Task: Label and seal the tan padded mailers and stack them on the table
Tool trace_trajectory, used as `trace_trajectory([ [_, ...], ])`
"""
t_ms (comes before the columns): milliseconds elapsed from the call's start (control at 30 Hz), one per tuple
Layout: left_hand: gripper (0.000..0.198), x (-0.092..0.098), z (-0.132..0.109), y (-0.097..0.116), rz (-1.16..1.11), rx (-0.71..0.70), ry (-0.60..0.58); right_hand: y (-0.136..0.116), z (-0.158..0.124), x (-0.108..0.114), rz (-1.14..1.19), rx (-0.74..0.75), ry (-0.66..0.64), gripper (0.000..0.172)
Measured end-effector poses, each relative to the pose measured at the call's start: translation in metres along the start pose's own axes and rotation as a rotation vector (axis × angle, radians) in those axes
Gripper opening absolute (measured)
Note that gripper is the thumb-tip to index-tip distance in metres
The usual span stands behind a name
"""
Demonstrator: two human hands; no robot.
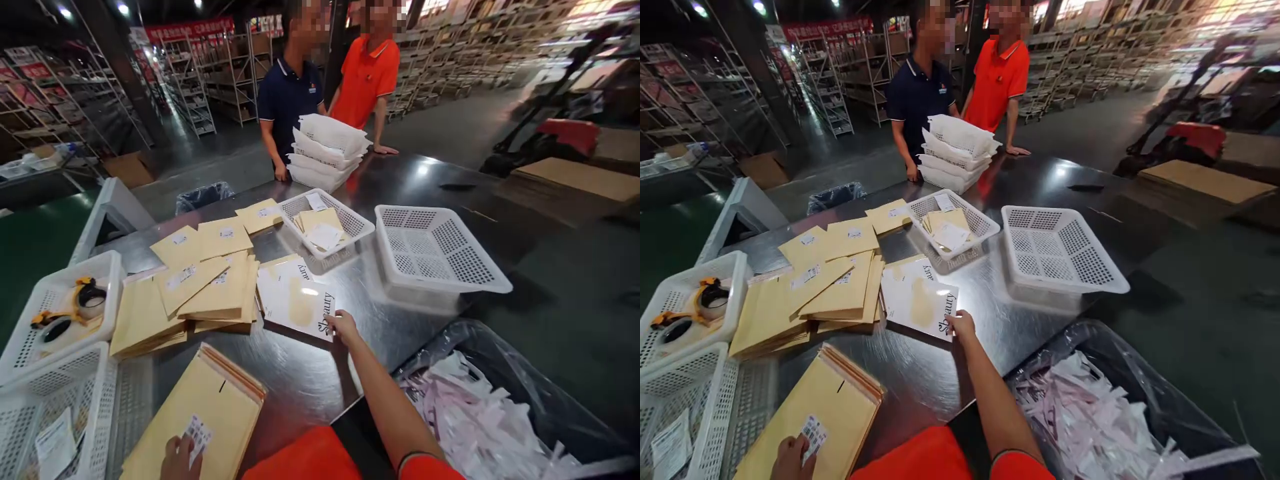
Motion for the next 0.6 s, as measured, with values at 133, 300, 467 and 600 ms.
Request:
trace_trajectory([
  [133,0.030,0.013,-0.027,0.044,-0.334,-0.020,-0.045,0.002,-0.034,0.041,0.233,0.001,-0.020,0.035],
  [300,0.052,0.030,-0.057,0.146,-1.027,0.124,-0.455,-0.004,-0.096,0.062,0.534,0.182,0.141,0.057],
  [467,0.052,0.041,-0.068,0.205,-1.567,0.392,-1.156,-0.026,-0.138,0.031,0.393,0.425,0.061,0.040],
  [600,0.044,0.053,-0.066,0.194,-1.689,0.316,-0.946,-0.033,-0.150,0.009,0.477,0.544,-0.062,0.024],
])
Point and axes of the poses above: each hand's wrist, its own z-axis towards the middle knuckle, its own x-axis out of the back of the hand, y = z × x, the point moved 1 cm from there along z, towards the middle knuckle, and after that the axes turned 14 degrees about x, right-handed, at the moved point
